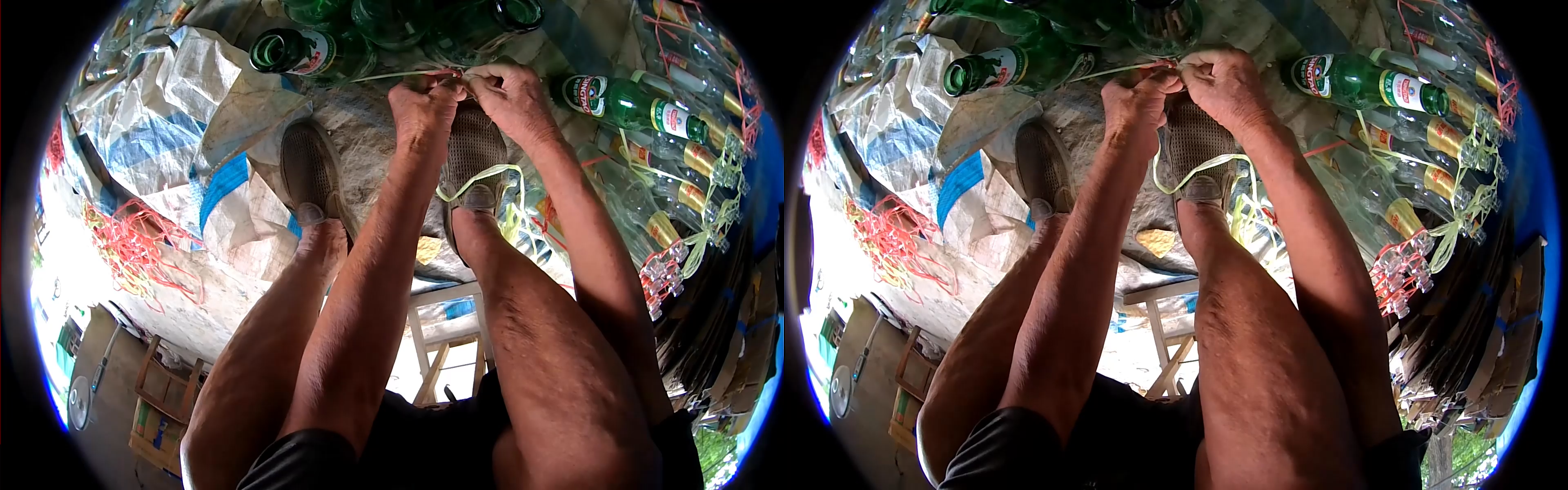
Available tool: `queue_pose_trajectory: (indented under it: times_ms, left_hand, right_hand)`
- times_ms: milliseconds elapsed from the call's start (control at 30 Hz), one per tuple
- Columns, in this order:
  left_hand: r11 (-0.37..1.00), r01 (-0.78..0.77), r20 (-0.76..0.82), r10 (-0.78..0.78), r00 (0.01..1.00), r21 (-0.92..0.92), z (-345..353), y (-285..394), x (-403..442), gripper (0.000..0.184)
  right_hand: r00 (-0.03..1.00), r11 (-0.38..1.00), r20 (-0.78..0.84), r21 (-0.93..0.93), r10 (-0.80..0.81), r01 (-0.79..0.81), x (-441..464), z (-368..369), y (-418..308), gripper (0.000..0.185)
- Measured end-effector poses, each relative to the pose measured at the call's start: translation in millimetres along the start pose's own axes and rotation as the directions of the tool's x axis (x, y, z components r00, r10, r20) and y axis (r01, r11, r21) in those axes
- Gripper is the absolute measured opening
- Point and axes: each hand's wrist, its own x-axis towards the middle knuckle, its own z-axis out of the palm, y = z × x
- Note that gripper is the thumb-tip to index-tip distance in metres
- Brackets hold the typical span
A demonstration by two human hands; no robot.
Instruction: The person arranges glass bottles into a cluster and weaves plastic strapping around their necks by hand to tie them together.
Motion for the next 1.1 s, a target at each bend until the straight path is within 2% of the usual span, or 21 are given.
queue_pose_trajectory:
  times_ms: [67,167,200,267,467,567,667,767,1100]
  left_hand:
    - [0.998,0.036,-0.022,-0.037,0.999,-0.049,1.1,0.6,0.4,0.017]
    - [0.99,0.096,-0.049,-0.101,0.994,-0.099,3.6,6.5,0.0,0.016]
    - [0.985,0.134,-0.048,-0.14,0.989,-0.108,3.8,10.2,-0.1,0.016]
    - [0.969,0.213,-0.044,-0.22,0.975,-0.126,3.9,17.8,-0.8,0.016]
    - [0.944,0.289,-0.046,-0.3,0.953,-0.161,7.2,28.5,-3.3,0.013]
    - [0.938,0.31,-0.046,-0.32,0.946,-0.154,7.3,28.8,-2.1,0.013]
    - [0.93,0.327,0.039,-0.325,0.945,-0.171,-1.2,19.6,6.2,0.013]
    - [0.917,0.346,0.026,-0.348,0.937,-0.199,0.7,22.3,3.5,0.013]
    - [0.898,0.399,0.059,-0.395,0.917,-0.186,1.0,26.3,3.1,0.016]
  right_hand:
    - [1.0,1.0,-0.027,0.006,-0.005,0.005,-1.7,-0.7,-7.2,0.019]
    - [0.997,0.991,0.035,0.118,0.066,-0.07,-1.0,-2.7,-5.1,0.02]
    - [0.99,0.967,0.057,0.211,0.133,-0.142,-1.5,-2.4,-5.8,0.021]
    - [0.959,0.879,0.118,0.384,0.258,-0.283,-3.5,-2.2,-7.1,0.022]
    - [0.871,0.615,0.364,0.617,0.33,-0.491,-2.2,-7.5,8.6,0.024]
    - [0.865,0.552,0.4,0.666,0.304,-0.502,-3.0,-4.3,7.7,0.023]
    - [0.81,0.49,0.491,0.645,0.321,-0.586,5.0,-7.9,10.5,0.024]
    - [0.788,0.413,0.533,0.671,0.308,-0.616,5.3,-0.7,25.0,0.026]
    - [0.814,0.459,0.522,0.676,0.253,-0.576,6.3,-8.1,28.4,0.025]
